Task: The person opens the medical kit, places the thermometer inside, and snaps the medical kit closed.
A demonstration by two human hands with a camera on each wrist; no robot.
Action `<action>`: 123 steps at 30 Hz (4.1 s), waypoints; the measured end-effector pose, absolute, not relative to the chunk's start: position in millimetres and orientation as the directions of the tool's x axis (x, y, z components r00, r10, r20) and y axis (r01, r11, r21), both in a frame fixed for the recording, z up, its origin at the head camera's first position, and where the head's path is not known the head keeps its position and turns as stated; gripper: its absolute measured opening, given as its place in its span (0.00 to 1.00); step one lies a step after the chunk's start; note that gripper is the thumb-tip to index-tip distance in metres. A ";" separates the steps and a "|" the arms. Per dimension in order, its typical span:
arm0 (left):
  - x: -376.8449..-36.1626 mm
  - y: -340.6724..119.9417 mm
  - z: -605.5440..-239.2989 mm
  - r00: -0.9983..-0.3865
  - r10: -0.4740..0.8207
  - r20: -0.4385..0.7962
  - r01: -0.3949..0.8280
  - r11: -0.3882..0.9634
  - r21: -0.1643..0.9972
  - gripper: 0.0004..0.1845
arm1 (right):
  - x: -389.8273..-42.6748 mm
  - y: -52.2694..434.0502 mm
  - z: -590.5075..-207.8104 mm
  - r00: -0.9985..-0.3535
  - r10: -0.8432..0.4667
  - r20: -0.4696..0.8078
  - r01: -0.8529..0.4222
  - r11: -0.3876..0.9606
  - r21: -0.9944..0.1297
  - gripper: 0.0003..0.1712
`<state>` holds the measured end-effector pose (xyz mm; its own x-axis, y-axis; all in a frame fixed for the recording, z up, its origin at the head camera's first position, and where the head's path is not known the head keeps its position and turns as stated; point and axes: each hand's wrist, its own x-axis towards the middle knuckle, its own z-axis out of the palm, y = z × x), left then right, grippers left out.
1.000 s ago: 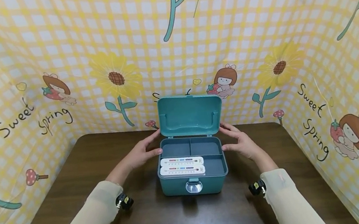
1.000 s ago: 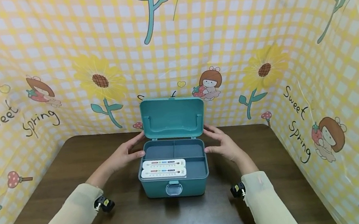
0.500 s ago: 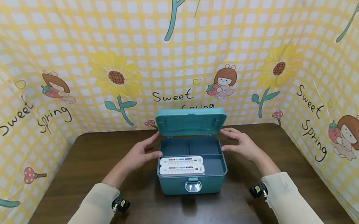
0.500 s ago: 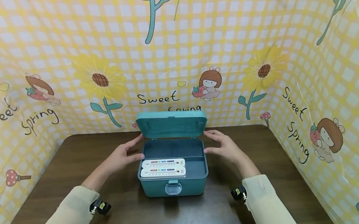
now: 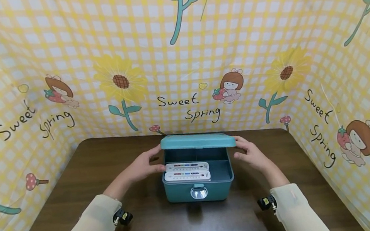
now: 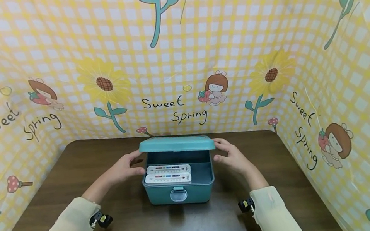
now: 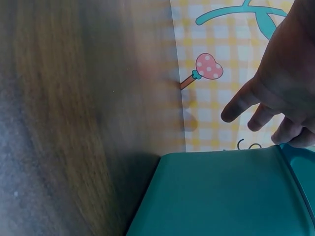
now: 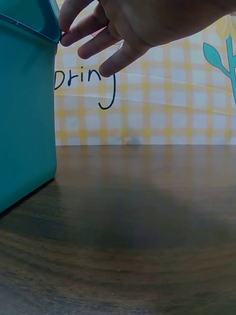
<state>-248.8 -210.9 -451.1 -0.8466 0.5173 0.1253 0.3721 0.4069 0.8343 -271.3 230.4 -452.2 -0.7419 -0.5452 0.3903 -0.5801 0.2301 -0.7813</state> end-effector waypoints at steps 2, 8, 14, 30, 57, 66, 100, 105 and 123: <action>-248.1 -211.4 -452.3 -0.837 0.528 0.144 0.387 0.386 0.837 0.54 | -270.4 229.8 -452.1 -0.731 -0.556 0.395 -0.592 0.229 -0.773 0.42; -244.1 -210.2 -451.3 -0.814 0.552 0.180 0.416 0.340 0.843 0.60 | -265.4 225.6 -447.1 -0.743 -0.565 0.358 -0.577 0.271 -0.770 0.44; -240.0 -209.0 -448.5 -0.838 0.523 0.153 0.393 0.384 0.835 0.58 | -260.6 223.2 -445.2 -0.748 -0.577 0.327 -0.554 0.273 -0.786 0.54; -234.1 -209.1 -446.4 -0.851 0.515 0.104 0.352 0.410 0.841 0.60 | -250.1 223.0 -439.9 -0.752 -0.610 0.250 -0.498 0.277 -0.821 0.64; -202.9 -203.3 -441.4 -0.865 0.479 0.148 0.405 0.494 0.769 0.52 | -219.8 226.1 -442.4 -0.798 -0.548 0.250 -0.492 0.354 -0.796 0.47; -194.0 -197.6 -449.3 -0.864 0.479 0.158 0.414 0.495 0.764 0.55 | -207.5 221.6 -447.5 -0.817 -0.517 0.256 -0.484 0.373 -0.791 0.47; -185.1 -191.0 -456.9 -0.911 0.386 0.147 0.345 0.516 0.784 0.55 | -201.6 216.2 -457.9 -0.830 -0.484 0.276 -0.488 0.395 -0.778 0.45; -190.3 -189.8 -457.5 -0.913 0.381 0.143 0.336 0.506 0.795 0.55 | -205.8 215.4 -459.8 -0.838 -0.470 0.278 -0.483 0.400 -0.779 0.44; -188.7 -177.4 -465.4 -0.953 0.268 0.143 0.262 0.490 0.831 0.51 | -192.0 197.7 -451.3 -0.923 -0.238 0.303 -0.380 0.444 -0.811 0.33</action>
<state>-188.7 -177.4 -465.4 -0.9527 0.2682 0.1426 0.2624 0.4902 0.8312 -192.0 197.7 -451.3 -0.9230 -0.2378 0.3026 -0.3804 0.4437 -0.8114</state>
